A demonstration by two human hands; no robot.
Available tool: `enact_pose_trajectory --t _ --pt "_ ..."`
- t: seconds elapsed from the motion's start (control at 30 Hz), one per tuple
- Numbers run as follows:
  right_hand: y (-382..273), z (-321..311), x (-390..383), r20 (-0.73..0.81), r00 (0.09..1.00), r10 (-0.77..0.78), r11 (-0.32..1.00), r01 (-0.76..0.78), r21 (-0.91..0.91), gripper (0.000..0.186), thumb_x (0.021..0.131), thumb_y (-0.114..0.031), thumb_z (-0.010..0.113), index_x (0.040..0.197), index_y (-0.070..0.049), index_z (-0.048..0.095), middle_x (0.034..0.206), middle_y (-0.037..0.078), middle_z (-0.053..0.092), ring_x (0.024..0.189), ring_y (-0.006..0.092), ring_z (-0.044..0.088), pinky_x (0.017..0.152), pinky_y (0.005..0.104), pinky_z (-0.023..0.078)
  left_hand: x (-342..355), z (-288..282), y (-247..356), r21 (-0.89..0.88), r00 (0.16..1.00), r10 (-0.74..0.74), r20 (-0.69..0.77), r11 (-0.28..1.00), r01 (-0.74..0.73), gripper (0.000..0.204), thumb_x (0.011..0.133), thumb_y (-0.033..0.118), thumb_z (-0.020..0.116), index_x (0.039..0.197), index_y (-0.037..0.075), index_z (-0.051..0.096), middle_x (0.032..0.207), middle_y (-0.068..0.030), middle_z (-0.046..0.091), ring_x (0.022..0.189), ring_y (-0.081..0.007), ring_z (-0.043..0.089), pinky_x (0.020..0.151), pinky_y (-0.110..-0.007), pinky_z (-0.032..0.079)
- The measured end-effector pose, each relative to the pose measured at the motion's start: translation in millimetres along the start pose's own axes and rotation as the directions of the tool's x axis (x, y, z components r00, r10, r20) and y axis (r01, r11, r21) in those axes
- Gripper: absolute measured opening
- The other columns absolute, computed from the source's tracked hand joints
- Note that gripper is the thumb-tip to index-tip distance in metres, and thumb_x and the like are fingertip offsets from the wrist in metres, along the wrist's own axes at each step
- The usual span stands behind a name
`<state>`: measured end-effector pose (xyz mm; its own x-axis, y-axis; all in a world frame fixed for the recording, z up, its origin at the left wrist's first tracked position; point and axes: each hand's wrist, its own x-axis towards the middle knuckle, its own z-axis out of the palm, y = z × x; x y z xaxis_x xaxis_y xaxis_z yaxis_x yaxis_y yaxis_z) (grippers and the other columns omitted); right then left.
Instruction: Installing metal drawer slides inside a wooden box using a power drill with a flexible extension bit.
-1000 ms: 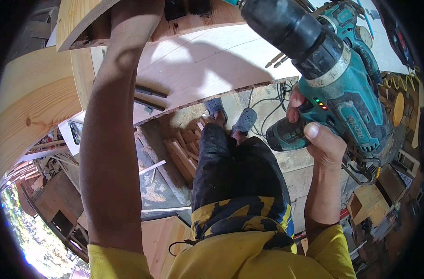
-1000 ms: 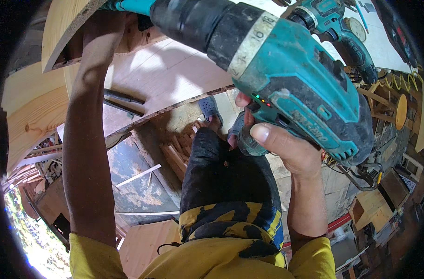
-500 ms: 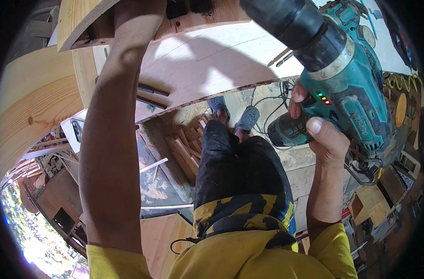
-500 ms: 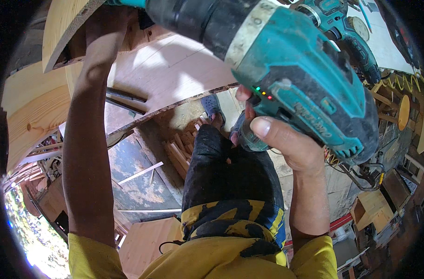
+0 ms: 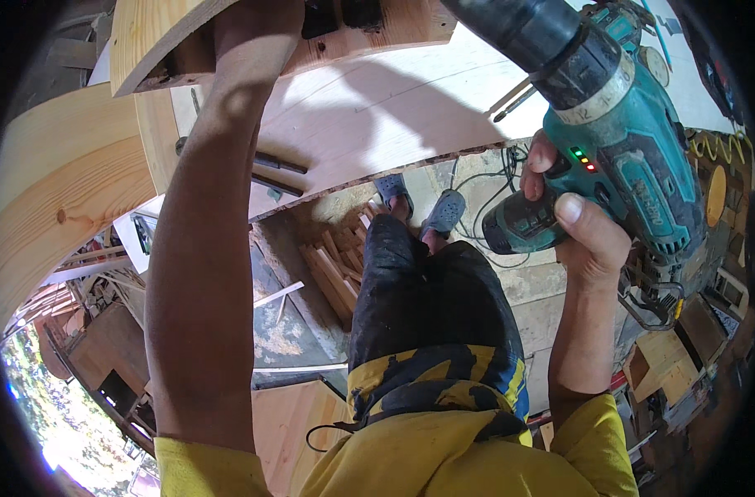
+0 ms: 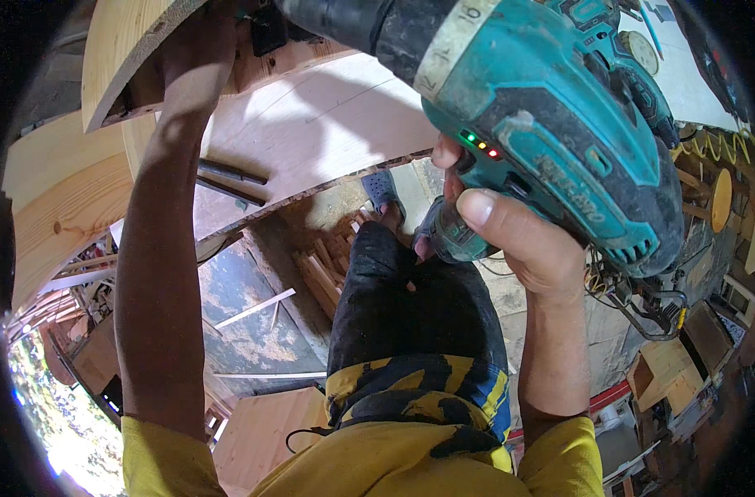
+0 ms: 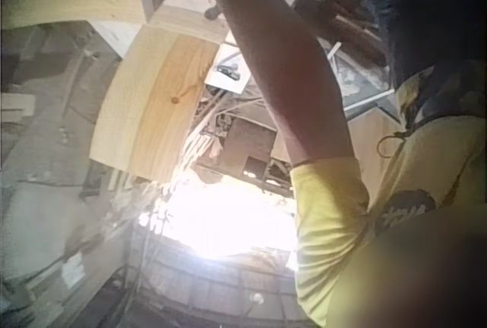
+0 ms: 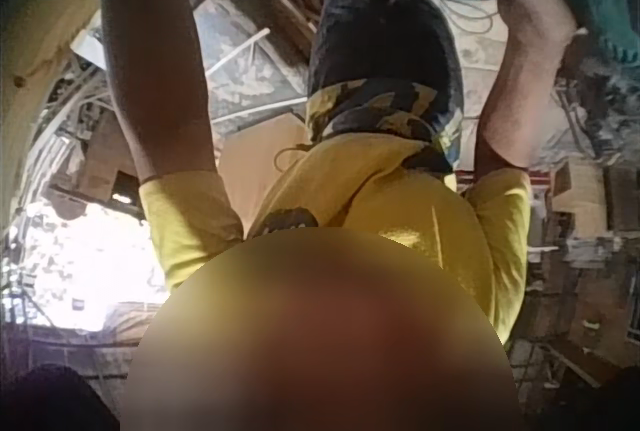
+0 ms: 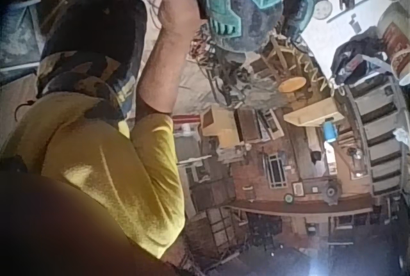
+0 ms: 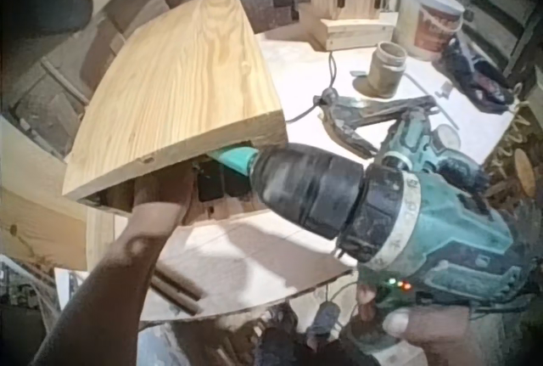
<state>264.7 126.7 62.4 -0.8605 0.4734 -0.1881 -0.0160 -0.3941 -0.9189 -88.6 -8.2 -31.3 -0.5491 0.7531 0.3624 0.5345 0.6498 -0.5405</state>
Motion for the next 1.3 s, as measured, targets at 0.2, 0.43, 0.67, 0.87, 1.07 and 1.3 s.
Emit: enact_pose_trajectory --t 0.2,0.43,0.67,0.87,1.07,1.3 --pt "-7.1 18.6 2.9 -0.102 0.993 0.064 0.995 -0.071 -0.071 0.07 0.064 -0.028 0.075 0.121 0.002 0.05 0.088 0.009 0.057 0.073 0.0165 0.055 0.065 0.0286 0.046 -5.0 -33.4 -1.4 0.155 0.996 0.075 -0.04 0.986 -0.068 0.033 0.087 0.023 0.056 0.117 0.012 0.062 0.116 -0.011 0.062 0.111 -0.0251 0.058 0.093 -0.046 0.044" --pt "-7.2 3.9 -3.1 -0.02 0.998 0.062 0.995 -0.061 0.074 0.04 0.073 -0.014 0.072 0.11 -0.003 0.062 0.101 0.007 0.063 0.089 0.0164 0.06 0.079 0.0302 0.049 -14.1 21.9 -6.6 0.05 0.991 0.054 -0.125 0.998 -0.048 0.039 0.086 0.03 0.058 0.12 0.012 0.06 0.116 -0.0098 0.062 0.113 -0.0258 0.056 0.095 -0.044 0.043" --pt "-4.9 -9.0 -3.1 -0.025 0.999 0.047 0.999 -0.047 0.013 0.04 0.073 -0.011 0.072 0.112 -0.003 0.062 0.105 0.008 0.065 0.097 0.0183 0.061 0.087 0.0319 0.049 -8.5 -72.6 26.1 -0.034 0.967 0.13 0.221 0.991 -0.126 0.036 0.085 0.03 0.059 0.116 0.013 0.06 0.117 -0.0101 0.061 0.113 -0.0269 0.056 0.092 -0.043 0.043" --pt "-6.1 -1.4 -4.8 -0.048 0.998 0.051 0.997 -0.048 0.053 0.043 0.072 -0.01 0.073 0.114 -0.003 0.062 0.106 0.008 0.065 0.098 0.019 0.062 0.088 0.0322 0.049 -1.9 -35.5 -6.1 -0.128 0.973 0.208 -0.104 0.967 -0.221 0.035 0.086 0.03 0.063 0.118 0.016 0.059 0.118 -0.0091 0.062 0.113 -0.0301 0.057 0.094 -0.047 0.046" --pt "-1.0 -1.7 0.2 -0.032 0.999 0.037 0.999 -0.037 0.014 0.044 0.072 -0.011 0.073 0.113 -0.003 0.063 0.105 0.008 0.065 0.097 0.0189 0.062 0.089 0.0319 0.048 -10.2 -29.6 -10.1 -0.038 0.987 0.155 0.044 0.987 -0.153 0.035 0.087 0.031 0.061 0.119 0.016 0.059 0.119 -0.011 0.061 0.114 -0.0301 0.056 0.095 -0.045 0.045" --pt "-2.6 2.4 -1.8 -0.039 0.999 0.019 1.0 -0.018 0.005 0.039 0.074 -0.012 0.071 0.112 -0.003 0.064 0.103 0.008 0.065 0.095 0.0182 0.062 0.086 0.0314 0.049 -12.9 -41.4 -2.8 -0.007 0.986 0.137 0.097 0.991 -0.137 0.036 0.086 0.031 0.061 0.118 0.015 0.059 0.119 -0.011 0.061 0.114 -0.029 0.056 0.094 -0.045 0.045"
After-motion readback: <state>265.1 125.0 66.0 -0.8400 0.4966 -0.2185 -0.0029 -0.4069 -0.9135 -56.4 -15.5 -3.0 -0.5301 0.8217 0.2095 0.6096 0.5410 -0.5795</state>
